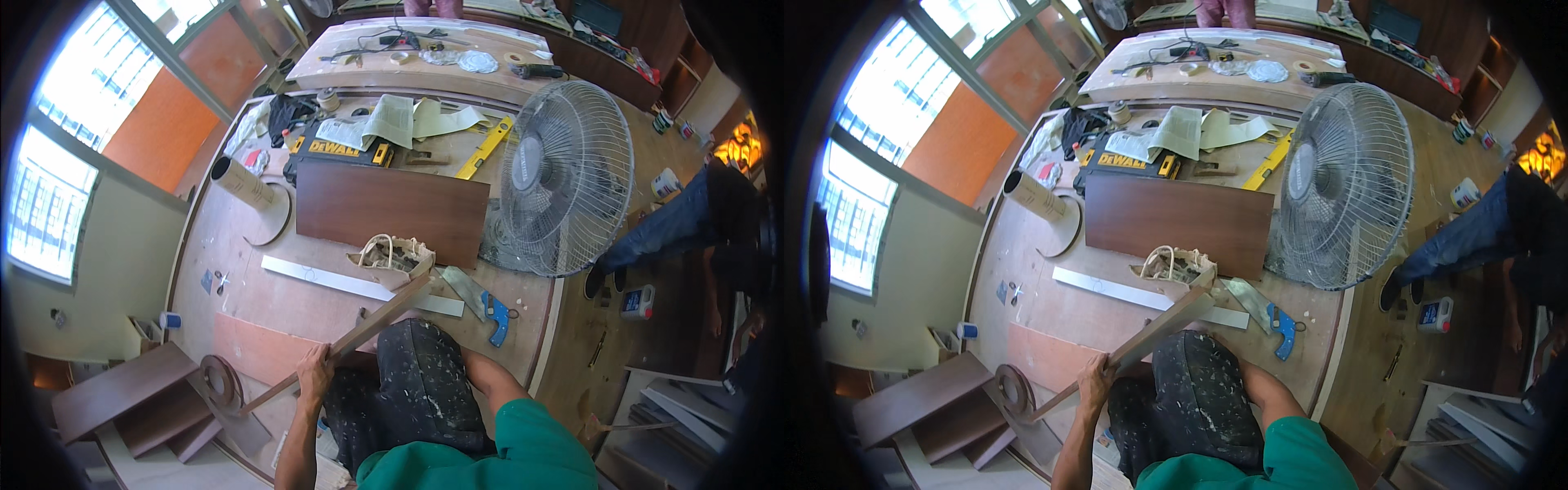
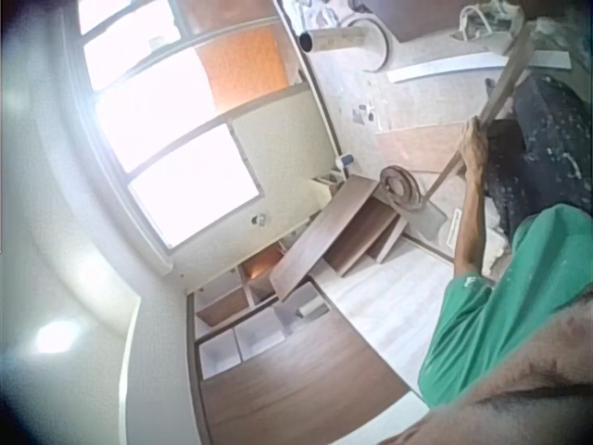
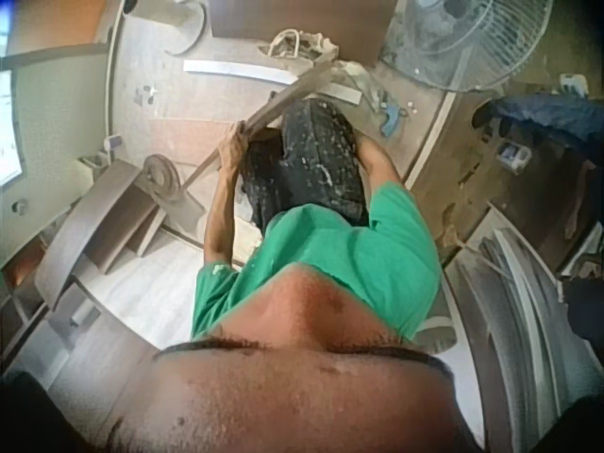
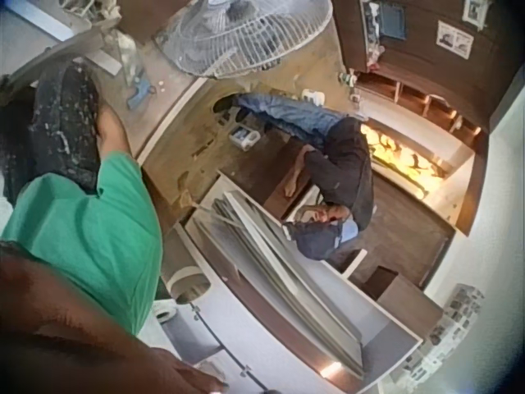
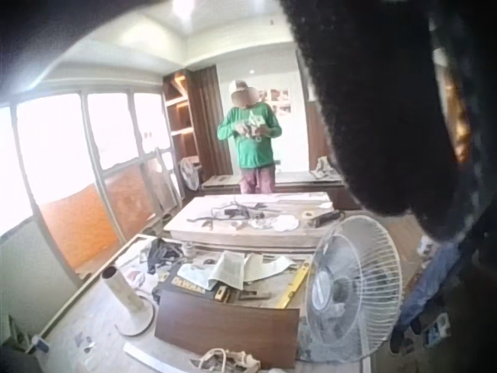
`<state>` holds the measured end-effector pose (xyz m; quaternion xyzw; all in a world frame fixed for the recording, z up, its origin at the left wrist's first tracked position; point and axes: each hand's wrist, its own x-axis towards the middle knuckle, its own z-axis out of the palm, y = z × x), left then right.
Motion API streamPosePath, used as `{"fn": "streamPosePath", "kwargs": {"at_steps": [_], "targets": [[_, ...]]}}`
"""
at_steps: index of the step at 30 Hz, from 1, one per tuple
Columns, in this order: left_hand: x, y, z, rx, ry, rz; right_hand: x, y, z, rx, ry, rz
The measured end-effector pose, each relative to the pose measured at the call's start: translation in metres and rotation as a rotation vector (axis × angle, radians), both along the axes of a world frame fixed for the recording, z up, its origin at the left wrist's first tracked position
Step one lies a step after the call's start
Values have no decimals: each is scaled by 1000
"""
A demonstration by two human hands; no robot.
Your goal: The person hammers nails into a wooden panel and then attaches a thin wooden strip to its edge. They use a hammer to secure the strip and inspect the alignment. Other workers are visible in the background.
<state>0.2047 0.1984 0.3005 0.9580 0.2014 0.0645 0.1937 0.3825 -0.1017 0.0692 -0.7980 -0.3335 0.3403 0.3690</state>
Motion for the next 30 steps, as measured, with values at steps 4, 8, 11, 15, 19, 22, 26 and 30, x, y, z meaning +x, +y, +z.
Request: {"fn": "streamPosePath", "kwargs": {"at_steps": [4, 8, 11, 15, 19, 22, 26, 30], "targets": [[10, 6, 15, -19, -9, 27, 7, -5, 6, 17, -44, -7], [8, 4, 15, -20, -17, 22, 8, -21, 14, 74, -137, -19], [6, 4, 13, -26, -25, 8, 9, -40, 32, 51, -242, -1], [4, 4, 10, -18, -7, 13, 3, -73, 75, -504, -113, 216], [10, 11, 10, 7, 38, -26, -25, -145, 96, -426, -90, -26], [9, 14, 1, 22, -2, -47, -46, -177, 135, -431, -32, -231], [7, 15, -2, 28, -33, -30, -71, -198, 168, -368, 0, -493], [0, 15, -3, 2, -65, -42, -81, -206, 185, -170, -74, -614]]}}
